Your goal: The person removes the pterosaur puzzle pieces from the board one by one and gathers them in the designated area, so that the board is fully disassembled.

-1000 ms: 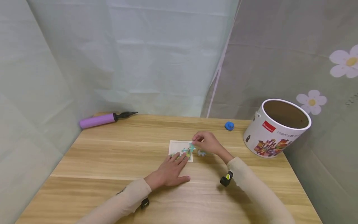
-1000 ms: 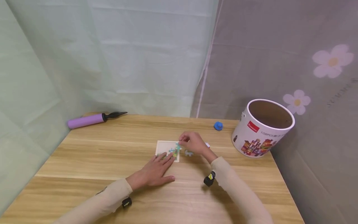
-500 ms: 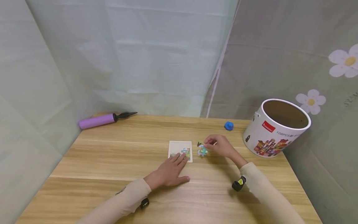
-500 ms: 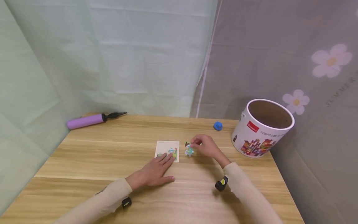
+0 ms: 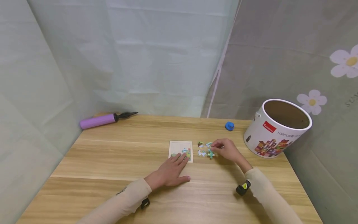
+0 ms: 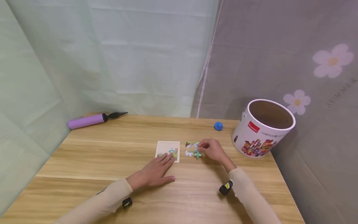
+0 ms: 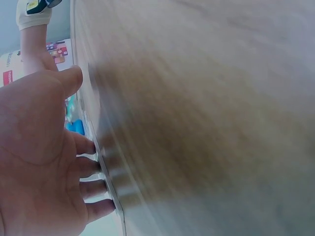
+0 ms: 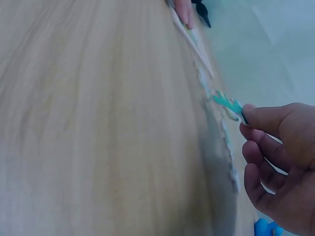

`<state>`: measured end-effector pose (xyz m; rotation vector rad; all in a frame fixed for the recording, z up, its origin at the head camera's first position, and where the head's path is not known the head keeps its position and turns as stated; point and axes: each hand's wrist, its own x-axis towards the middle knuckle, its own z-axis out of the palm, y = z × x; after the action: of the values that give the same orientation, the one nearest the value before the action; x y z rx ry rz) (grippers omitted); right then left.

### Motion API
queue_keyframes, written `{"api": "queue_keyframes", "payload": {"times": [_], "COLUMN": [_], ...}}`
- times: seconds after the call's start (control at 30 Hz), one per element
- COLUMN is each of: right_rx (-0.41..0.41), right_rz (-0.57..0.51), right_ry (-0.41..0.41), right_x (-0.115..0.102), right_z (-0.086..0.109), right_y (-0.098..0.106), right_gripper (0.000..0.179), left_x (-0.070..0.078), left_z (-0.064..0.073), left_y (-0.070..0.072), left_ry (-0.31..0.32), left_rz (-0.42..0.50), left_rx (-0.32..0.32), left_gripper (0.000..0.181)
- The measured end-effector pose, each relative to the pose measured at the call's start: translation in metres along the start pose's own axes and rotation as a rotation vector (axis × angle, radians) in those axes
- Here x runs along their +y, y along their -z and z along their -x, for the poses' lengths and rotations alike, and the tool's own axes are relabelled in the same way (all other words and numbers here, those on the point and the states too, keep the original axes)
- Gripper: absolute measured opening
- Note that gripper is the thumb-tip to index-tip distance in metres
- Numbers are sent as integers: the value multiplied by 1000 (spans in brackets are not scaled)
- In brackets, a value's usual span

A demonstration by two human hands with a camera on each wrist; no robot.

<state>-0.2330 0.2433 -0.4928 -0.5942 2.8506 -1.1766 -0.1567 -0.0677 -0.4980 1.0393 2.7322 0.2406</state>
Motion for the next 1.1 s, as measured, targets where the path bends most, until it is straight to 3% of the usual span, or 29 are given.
{"api": "queue_keyframes", "payload": {"times": [0.3, 1.1], "right_rx": [-11, 1], "right_rz": [13, 91], "right_ry": [-75, -51], "right_x": [11, 9], "right_z": [4, 0], "right_y": [-6, -4], "right_gripper": [5, 6], "left_x": [2, 1], "left_z": [1, 0], "left_y": [2, -2], "left_ry": [1, 0], "left_rz": [3, -18], "left_rx": [-1, 16], "left_gripper": [82, 82]}}
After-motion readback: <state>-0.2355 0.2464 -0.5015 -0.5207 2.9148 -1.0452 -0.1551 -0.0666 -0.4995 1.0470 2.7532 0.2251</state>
